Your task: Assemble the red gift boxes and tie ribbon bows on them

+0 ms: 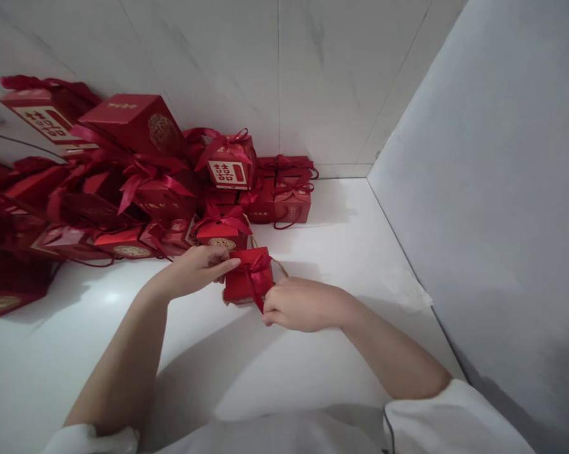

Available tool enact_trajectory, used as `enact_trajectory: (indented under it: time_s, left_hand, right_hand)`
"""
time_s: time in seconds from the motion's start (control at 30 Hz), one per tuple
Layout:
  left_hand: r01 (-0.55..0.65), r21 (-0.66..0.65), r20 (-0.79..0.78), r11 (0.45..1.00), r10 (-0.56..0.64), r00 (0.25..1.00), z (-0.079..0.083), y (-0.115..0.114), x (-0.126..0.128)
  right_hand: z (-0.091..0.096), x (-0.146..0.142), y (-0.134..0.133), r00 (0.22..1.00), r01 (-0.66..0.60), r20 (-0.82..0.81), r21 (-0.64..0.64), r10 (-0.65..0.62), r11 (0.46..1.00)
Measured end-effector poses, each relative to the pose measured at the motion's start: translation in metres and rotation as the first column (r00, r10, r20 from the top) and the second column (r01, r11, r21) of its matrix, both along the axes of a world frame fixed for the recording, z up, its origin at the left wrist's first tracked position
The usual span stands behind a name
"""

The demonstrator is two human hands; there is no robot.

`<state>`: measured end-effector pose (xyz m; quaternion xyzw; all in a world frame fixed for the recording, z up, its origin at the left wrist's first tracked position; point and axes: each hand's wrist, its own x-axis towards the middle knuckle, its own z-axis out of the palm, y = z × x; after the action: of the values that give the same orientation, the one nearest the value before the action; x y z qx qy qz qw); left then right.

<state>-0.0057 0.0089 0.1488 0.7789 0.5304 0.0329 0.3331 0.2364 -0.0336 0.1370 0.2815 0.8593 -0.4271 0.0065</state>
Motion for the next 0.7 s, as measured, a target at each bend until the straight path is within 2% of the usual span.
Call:
enact_trajectory:
  time_s: [0.1, 0.2, 0.4, 0.57, 0.63, 0.7]
  left_hand:
    - [-0.048, 0.160, -0.126, 0.986, 0.069, 0.990, -0.005, -0.004, 0.009]
    - [-0.080, 0.227, -0.199, 0.971, 0.126, 0.972, -0.007, -0.007, 0.014]
    - [-0.069, 0.211, -0.230, 0.975, 0.118, 0.966, -0.007, -0.009, 0.016]
    - [-0.028, 0.187, -0.204, 0.982, 0.066, 0.977, -0.007, -0.007, 0.014]
    - [-0.018, 0.176, -0.185, 0.984, 0.051, 0.981, -0.007, -0.006, 0.012]
    - [-0.011, 0.157, -0.169, 0.988, 0.038, 0.985, -0.008, -0.005, 0.011]
  right_hand:
    - [-0.002, -0.002, -0.007, 0.999, 0.003, 0.051, 0.094, -0.008, 0.996]
    - [-0.004, -0.003, -0.011, 0.998, 0.000, 0.069, 0.128, -0.009, 0.992]
    - [-0.007, -0.009, -0.010, 1.000, -0.019, 0.023, 0.077, 0.017, 0.997]
    - [0.014, 0.016, 0.001, 0.992, -0.126, 0.001, -0.032, 0.126, 0.992]
    - [0.024, 0.032, 0.009, 0.997, -0.059, -0.050, -0.079, 0.055, 0.995]
    - [0.030, 0.041, 0.016, 0.988, 0.086, -0.125, -0.048, -0.091, 0.995]
